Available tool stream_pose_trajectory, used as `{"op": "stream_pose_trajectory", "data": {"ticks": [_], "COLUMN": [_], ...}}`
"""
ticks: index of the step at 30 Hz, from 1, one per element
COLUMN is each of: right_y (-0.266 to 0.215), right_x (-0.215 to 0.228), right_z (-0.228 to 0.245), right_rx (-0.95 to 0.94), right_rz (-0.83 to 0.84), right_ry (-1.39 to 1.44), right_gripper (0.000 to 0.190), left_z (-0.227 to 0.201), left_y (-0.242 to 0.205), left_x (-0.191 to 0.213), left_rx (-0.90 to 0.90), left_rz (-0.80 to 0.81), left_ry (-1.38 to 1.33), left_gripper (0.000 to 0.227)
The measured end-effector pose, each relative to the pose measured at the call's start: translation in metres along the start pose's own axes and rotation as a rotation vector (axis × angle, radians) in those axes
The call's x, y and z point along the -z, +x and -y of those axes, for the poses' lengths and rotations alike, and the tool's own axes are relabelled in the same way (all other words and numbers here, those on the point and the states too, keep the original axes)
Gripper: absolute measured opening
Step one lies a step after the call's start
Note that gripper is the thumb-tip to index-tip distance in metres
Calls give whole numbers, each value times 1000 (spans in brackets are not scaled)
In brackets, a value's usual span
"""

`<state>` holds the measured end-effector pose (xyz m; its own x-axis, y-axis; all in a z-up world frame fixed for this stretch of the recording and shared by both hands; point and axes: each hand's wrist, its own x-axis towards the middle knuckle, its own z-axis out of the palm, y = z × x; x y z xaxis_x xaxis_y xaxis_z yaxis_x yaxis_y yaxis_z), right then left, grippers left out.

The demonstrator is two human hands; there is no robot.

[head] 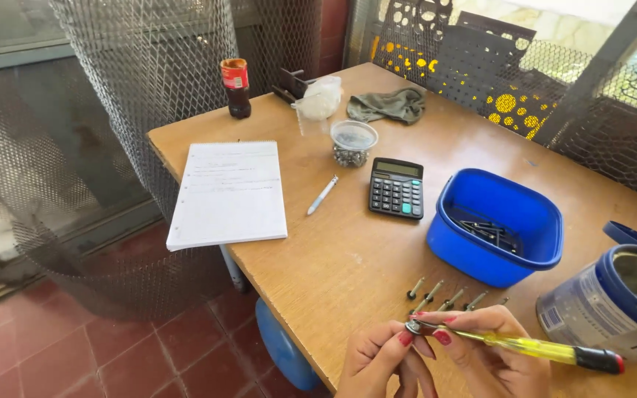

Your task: Assembling small bolts by attaching components using a manual screwdriver on a workshop table.

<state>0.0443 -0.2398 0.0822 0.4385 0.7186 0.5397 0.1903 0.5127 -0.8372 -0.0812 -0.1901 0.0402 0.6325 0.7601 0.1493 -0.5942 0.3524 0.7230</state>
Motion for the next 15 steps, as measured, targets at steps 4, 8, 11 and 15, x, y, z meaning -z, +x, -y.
{"op": "stream_pose_trajectory", "data": {"ticks": [4, 8, 11, 15], "right_y": [-3, -2, -2, 5], "right_x": [-6, 1, -4, 3], "right_z": [3, -1, 0, 2], "right_rx": [53, 76, 76, -8], "right_rz": [-41, 24, -6, 20], "right_ry": [-2, -37, 28, -102], "right_gripper": [9, 11, 11, 14], "left_z": [-1, 1, 4, 10], "left_y": [-1, 2, 3, 2], "left_x": [-5, -5, -4, 0], "left_rx": [7, -23, -49, -118], "left_rz": [-72, -96, -107, -112], "left_ry": [-13, 3, 39, 102], "left_gripper": [33, 33, 35, 33]}}
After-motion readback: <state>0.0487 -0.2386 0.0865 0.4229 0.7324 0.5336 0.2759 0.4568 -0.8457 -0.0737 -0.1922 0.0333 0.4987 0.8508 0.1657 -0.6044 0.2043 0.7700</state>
